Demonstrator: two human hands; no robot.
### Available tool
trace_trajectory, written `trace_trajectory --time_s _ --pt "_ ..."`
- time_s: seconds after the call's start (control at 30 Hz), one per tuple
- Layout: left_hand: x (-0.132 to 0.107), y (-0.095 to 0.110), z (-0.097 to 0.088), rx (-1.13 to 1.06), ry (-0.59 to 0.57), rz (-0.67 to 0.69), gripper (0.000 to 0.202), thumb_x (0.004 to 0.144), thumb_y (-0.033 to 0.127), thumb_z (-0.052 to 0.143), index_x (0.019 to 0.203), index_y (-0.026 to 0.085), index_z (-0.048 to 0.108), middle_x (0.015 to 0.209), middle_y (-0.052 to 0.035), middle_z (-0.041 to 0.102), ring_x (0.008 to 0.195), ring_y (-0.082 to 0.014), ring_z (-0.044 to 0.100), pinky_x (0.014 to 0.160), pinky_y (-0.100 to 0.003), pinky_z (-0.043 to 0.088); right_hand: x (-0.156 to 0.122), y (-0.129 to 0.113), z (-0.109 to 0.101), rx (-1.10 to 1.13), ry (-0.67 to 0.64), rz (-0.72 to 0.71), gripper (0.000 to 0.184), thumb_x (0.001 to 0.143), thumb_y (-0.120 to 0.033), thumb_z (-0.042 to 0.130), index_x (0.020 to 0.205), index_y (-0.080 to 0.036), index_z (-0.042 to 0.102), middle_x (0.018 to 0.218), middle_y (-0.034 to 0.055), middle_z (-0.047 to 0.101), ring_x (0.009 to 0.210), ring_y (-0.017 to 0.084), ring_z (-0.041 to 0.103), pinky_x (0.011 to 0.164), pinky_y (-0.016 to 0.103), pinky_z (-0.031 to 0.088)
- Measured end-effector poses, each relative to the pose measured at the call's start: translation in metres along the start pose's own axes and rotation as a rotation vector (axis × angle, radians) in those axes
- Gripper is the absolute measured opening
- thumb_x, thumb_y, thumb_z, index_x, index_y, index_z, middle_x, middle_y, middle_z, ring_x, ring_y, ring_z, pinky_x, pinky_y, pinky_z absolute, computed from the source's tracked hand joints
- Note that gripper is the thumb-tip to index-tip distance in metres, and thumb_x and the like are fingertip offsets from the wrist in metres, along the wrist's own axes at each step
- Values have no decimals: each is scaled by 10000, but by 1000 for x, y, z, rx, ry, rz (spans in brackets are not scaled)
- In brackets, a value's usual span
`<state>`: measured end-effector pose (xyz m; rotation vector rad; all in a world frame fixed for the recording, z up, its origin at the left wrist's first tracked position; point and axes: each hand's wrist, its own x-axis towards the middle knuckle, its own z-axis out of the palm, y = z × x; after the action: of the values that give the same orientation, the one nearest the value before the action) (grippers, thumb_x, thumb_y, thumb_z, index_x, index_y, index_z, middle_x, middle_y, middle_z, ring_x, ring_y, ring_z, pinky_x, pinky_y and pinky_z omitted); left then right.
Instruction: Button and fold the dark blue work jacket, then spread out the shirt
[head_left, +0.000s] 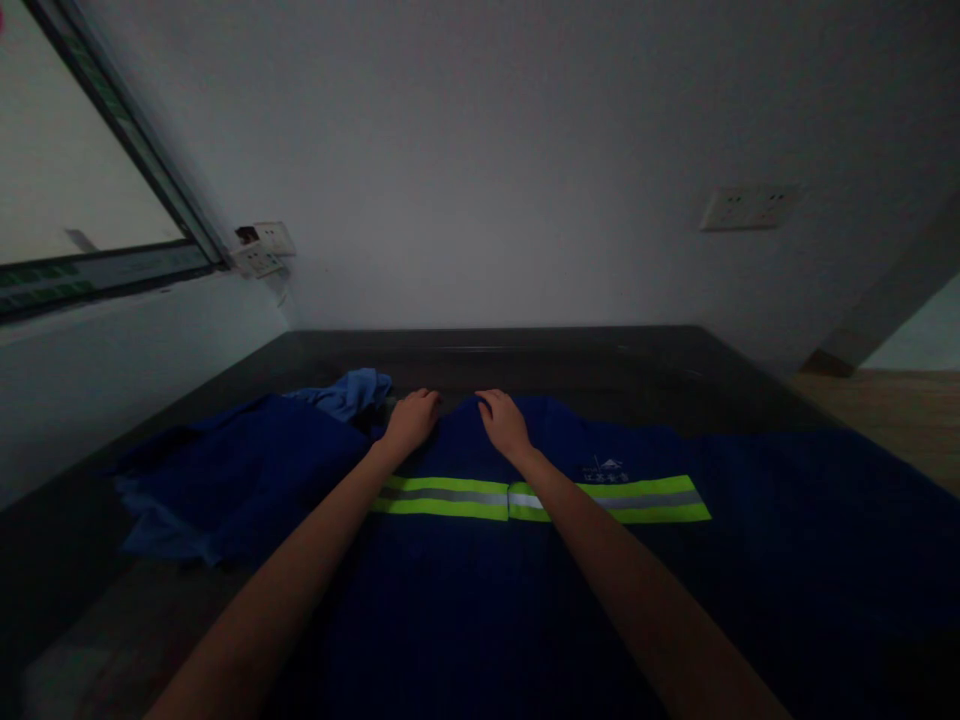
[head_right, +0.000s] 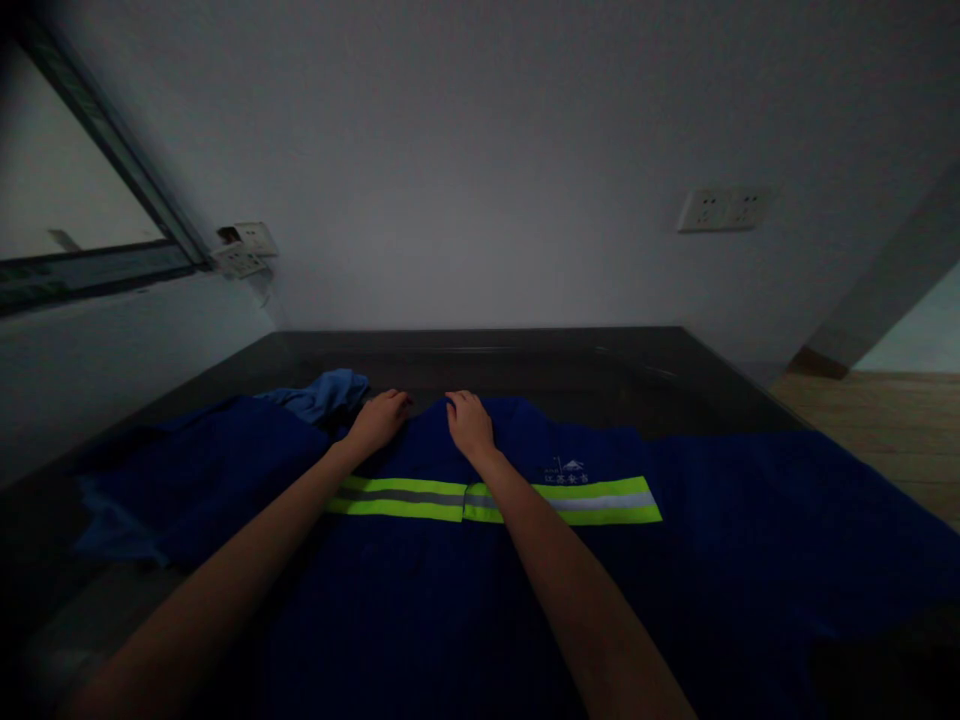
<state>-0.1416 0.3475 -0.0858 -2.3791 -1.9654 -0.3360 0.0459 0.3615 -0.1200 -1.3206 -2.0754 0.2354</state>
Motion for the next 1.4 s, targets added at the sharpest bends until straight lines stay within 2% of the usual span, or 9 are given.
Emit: trace_trajectory --time_s 0.1,0.17,0.33,0.5,0.63,0.93,1.13,1.3,1.4 --pt "-4 22 7 -87 37 118 336 904 201 385 1200 144 533 1243 -122 569 1183 -205 509 1025 -319 369 0 1 3 -96 -70 -12 389 946 -194 316 1250 -135 551 1271 101 566 1182 167 484 1005 282 354" --pt "-10 35 18 -94 -6 169 424 910 259 393 1301 105 449 1357 -150 487 1268 -216 437 1066 -348 327 -2 2 7 -140 -121 -40 390 941 -193 332 1254 -118 552 1292 117 558 1205 182 473 1023 304 339" --pt "-25 41 38 18 -76 154 551 928 367 352 1415 113 307 1489 -153 292 1382 -240 253 1110 -440 238 -4 4 14 -190 -172 -57 403 942 -203 326 1258 -94 550 1340 153 513 1265 234 425 1053 404 299" --pt "-30 34 31 53 -123 179 565 936 404 312 1430 130 296 1506 -130 251 1394 -244 218 1115 -456 213 -5 3 11 -211 -170 -46 423 951 -228 324 1297 -73 510 1363 160 487 1278 236 409 1063 392 283" --pt "-32 33 27 52 -128 167 572 933 422 311 1426 132 308 1507 -122 252 1396 -250 208 1119 -460 196 -5 3 10 -204 -163 -44 450 967 -309 308 1384 -181 418 1363 116 498 1265 220 423 1042 393 309" --pt "-36 30 27 51 -146 190 562 939 405 316 1436 146 283 1514 -115 235 1403 -255 180 1121 -492 173 2 -1 3 -209 -199 64 394 958 -345 329 1272 -254 548 1365 71 490 1214 247 432 955 395 379" --pt "-45 49 18 5 -85 211 524 936 337 341 1404 104 335 1499 -133 277 1402 -240 188 1134 -470 173 29 -2 -10 -201 -159 212 409 967 -275 277 1193 -156 596 1236 134 575 1148 218 498 924 325 388" --pt "-57 66 22 -67 -93 256 534 931 322 355 1400 70 327 1492 -174 268 1397 -250 196 1129 -442 217 49 -8 -9 -184 -227 311 440 900 -476 438 990 -126 689 1041 178 673 1033 263 598 830 342 436" --pt "-60 68 26 -87 -105 278 511 936 306 344 1397 86 333 1485 -181 281 1392 -254 207 1115 -452 246 57 -10 0 -166 -260 363 384 859 -474 513 993 -161 690 1034 148 690 992 242 631 787 319 453"
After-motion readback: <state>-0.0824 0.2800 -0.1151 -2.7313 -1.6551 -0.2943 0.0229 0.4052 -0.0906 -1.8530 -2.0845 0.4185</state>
